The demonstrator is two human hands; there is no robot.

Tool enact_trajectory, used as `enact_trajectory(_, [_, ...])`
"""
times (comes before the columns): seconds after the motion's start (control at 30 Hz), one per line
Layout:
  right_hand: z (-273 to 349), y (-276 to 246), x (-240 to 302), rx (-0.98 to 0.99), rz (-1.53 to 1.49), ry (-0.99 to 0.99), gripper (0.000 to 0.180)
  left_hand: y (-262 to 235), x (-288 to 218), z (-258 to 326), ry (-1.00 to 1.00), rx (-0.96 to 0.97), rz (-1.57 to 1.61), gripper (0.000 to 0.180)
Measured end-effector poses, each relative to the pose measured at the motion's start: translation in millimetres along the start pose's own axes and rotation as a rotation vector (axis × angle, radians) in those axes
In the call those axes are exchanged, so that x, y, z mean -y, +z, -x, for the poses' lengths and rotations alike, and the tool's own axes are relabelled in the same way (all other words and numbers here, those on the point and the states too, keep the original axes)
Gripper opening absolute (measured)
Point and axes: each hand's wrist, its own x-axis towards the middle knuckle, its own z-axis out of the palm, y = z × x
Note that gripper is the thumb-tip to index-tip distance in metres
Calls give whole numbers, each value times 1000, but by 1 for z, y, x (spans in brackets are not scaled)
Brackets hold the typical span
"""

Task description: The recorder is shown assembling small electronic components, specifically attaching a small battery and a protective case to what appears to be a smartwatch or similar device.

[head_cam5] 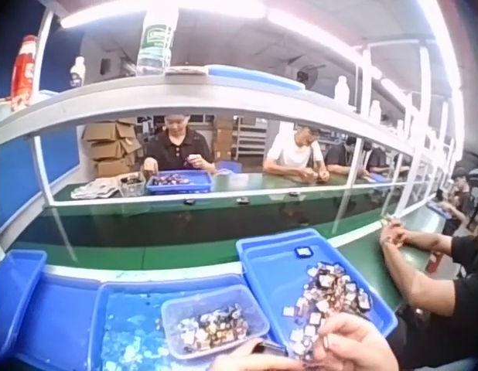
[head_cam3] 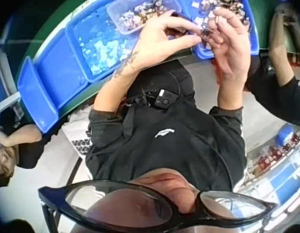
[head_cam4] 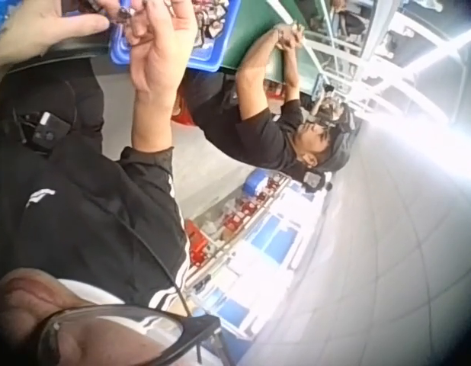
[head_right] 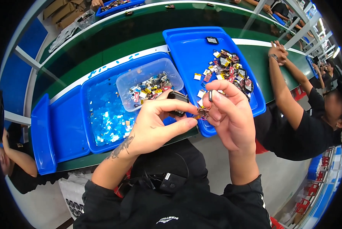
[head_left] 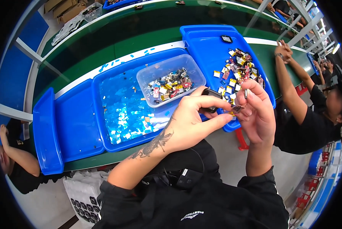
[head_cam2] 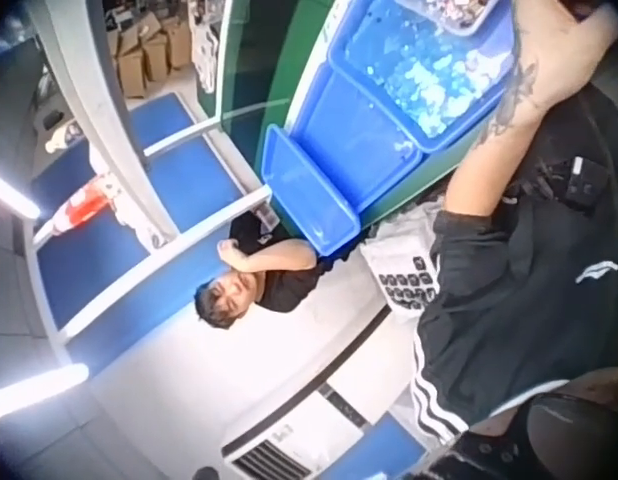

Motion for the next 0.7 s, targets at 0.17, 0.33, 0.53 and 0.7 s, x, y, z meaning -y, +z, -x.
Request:
enact_trajectory(0.17, [2,5,-10,-17,-7,11,18,0,4,11,-155,-11,306,11])
enact_trajectory(0.33, [-5,5,-16,-26,58,4,17,1,3,14,-213,-36,405,11])
enact_trajectory(0.53, [-4,15,-21,-68,131,8,27,-1,5,20,-170,-139,417,10])
enact_trajectory(0.7, [8,22,-34,19,378,25,33,-6,22,36,-175,-184,175,15])
